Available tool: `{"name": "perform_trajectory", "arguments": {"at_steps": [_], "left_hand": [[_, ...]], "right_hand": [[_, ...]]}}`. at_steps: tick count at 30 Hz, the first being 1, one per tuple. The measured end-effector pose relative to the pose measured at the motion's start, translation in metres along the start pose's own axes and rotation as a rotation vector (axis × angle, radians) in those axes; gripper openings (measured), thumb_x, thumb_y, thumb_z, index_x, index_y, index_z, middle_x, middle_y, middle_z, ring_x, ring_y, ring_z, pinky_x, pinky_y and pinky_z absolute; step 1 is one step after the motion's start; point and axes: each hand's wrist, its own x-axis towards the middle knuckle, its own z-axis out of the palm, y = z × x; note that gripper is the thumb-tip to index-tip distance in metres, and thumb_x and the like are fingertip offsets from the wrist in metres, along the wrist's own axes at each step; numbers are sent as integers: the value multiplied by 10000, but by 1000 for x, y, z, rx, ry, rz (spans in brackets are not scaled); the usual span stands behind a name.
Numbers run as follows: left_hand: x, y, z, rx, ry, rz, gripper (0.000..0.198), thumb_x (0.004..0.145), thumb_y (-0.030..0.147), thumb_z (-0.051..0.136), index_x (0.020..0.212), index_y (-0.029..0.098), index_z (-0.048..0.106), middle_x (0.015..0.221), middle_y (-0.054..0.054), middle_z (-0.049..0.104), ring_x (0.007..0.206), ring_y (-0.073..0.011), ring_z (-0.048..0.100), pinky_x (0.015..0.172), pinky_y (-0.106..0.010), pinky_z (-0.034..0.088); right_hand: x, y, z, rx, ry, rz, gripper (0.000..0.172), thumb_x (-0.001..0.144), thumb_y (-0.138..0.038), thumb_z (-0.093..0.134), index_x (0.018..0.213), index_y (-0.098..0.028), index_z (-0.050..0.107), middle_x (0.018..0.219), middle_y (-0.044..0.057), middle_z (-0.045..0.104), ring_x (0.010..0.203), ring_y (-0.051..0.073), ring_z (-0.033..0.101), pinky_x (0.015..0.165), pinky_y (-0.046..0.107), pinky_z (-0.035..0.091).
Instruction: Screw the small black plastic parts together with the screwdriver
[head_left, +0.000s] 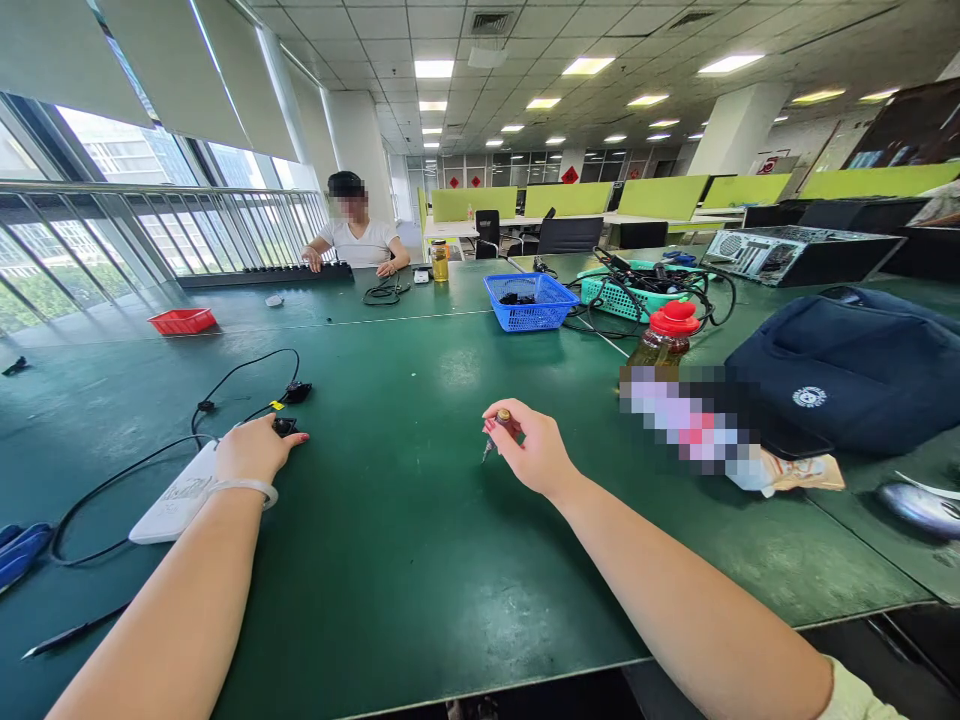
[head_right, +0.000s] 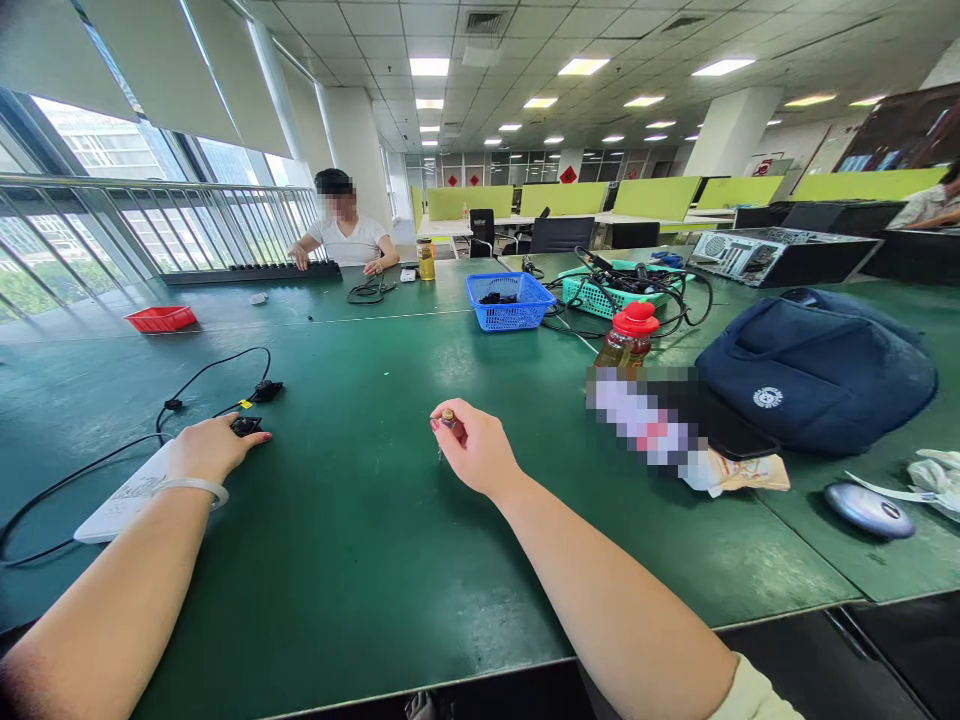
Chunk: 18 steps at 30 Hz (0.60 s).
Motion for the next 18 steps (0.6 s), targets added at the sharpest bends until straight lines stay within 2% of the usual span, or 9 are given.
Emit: {"name": "perform_trajectory", "arguments": {"at_steps": [4, 12, 18], "left_hand": [[1, -2, -2, -12, -5, -16, 726, 807, 632, 576, 1361, 162, 584, 1179, -237, 672, 1118, -411, 616, 898, -472, 507], [-5, -4, -8, -61, -17, -12, 676, 875, 572, 511, 1433, 189, 511, 1225, -219, 654, 1141, -402, 606, 934, -488, 492], [5, -17, -2, -25, -32, 27, 628, 888, 530, 498, 1440, 230, 492, 1193, -145, 684, 1161, -377, 587, 956, -464, 474]], "right_hand": [[0, -1, 0, 6, 6, 10, 123, 901, -292, 511, 870, -217, 603, 754, 29, 683, 632, 153, 646, 578, 266, 515], [0, -3, -1, -1, 6, 4, 132, 901, -297, 505, 869, -211, 600, 755, 33, 687, 629, 152, 640, 585, 270, 512], [-1, 0, -1, -3, -6, 12, 122, 907, -291, 510, 885, -214, 603, 761, 28, 686, 634, 150, 641, 587, 268, 507]]}}
